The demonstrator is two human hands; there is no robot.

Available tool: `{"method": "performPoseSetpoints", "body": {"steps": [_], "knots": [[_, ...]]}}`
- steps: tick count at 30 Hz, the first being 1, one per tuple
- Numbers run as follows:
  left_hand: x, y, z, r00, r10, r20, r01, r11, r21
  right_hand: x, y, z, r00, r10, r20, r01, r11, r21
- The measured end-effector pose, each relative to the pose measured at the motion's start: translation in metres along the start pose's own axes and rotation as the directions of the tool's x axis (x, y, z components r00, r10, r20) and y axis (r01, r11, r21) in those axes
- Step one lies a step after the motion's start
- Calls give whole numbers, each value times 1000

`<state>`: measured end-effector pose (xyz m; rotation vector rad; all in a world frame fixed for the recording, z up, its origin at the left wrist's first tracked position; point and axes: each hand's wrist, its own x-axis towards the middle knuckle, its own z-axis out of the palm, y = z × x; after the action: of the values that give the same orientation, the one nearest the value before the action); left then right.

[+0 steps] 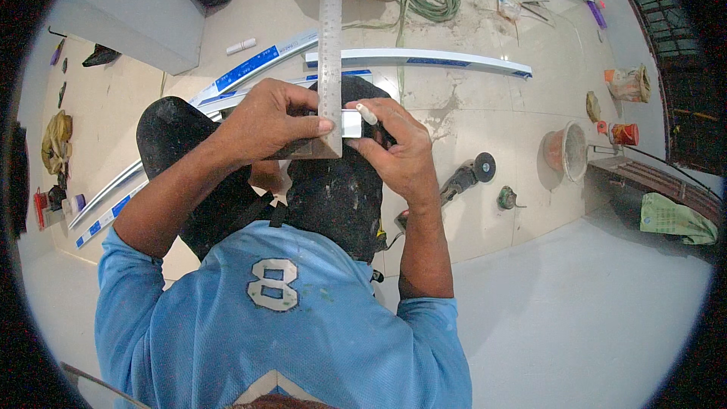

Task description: The person measures and marks a metal profile using a ruler and marker, then cuts it with an angle grinder. They repeat the process on another profile, using a clamp to secure it before cutting.

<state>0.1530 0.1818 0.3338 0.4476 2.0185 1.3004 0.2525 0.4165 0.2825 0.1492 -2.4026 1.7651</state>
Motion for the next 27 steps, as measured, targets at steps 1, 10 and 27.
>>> {"method": "performPoseSetpoints", "body": {"steps": [1, 10, 27], "knots": [[0, 0, 0, 1000, -4, 0, 4, 1000, -9, 0, -1, 0, 1000, 12, 2, -12, 1000, -3], [1, 6, -1, 1000, -19, -1, 19, 999, 41, -1, 10, 2, 1000, 1, -23, 0, 999, 49], [2, 3, 1, 999, -23, -25, 23, 999, 25, -29, -52, 5, 857, -393, -333, 345, 918, -196]]}}
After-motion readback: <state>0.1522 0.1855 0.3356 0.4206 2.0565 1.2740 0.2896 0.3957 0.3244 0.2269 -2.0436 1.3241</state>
